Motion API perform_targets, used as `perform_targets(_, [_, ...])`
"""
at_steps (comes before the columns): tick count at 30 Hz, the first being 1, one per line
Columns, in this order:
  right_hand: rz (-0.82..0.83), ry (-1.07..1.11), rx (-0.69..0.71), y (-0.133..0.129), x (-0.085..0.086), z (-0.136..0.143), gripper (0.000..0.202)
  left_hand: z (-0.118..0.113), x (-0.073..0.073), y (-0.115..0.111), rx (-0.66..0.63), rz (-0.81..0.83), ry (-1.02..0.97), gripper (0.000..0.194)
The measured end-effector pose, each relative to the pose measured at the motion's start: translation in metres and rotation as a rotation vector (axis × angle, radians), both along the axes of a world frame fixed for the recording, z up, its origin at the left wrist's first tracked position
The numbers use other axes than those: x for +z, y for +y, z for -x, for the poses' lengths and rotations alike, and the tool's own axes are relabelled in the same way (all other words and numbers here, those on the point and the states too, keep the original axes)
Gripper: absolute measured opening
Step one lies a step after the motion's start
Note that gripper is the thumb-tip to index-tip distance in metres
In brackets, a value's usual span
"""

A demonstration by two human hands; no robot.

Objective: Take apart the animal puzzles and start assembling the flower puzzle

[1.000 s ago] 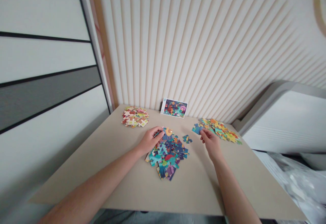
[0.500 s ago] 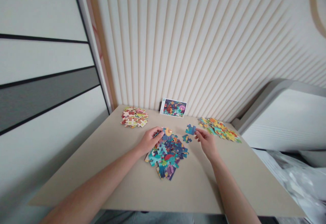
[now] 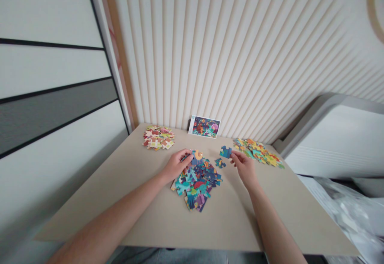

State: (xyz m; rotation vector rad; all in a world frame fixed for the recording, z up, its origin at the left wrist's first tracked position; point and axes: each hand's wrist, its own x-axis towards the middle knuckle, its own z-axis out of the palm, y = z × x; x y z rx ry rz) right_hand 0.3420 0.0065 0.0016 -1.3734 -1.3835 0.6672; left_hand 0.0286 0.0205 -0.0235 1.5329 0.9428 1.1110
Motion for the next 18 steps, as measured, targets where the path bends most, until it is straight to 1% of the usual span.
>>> perform_targets(4, [0.004, -0.021, -0.03, 0.001, 0.001, -0.004, 0.049, 0.0, 0.001, 0.0, -0.012, 0.004, 0.01, 0.038])
perform_targets(7, [0.015, -0.051, -0.024, 0.002, -0.002, -0.007, 0.05, -0.001, 0.001, 0.0, -0.017, 0.007, 0.006, 0.038])
perform_targets(10, [0.033, -0.187, -0.063, 0.004, -0.009, -0.01, 0.05, -0.001, 0.0, 0.0, -0.017, 0.008, 0.0, 0.039])
perform_targets(13, [0.011, -0.35, -0.122, 0.003, -0.014, -0.009, 0.047, 0.0, -0.002, 0.001, -0.016, 0.018, -0.011, 0.042])
perform_targets(15, [0.003, -0.361, -0.092, 0.0, -0.012, -0.002, 0.045, 0.0, -0.002, 0.001, -0.024, 0.031, -0.022, 0.043])
perform_targets(18, [-0.005, -0.286, 0.028, -0.008, -0.007, 0.02, 0.043, -0.001, -0.002, 0.0, -0.061, 0.045, -0.04, 0.042])
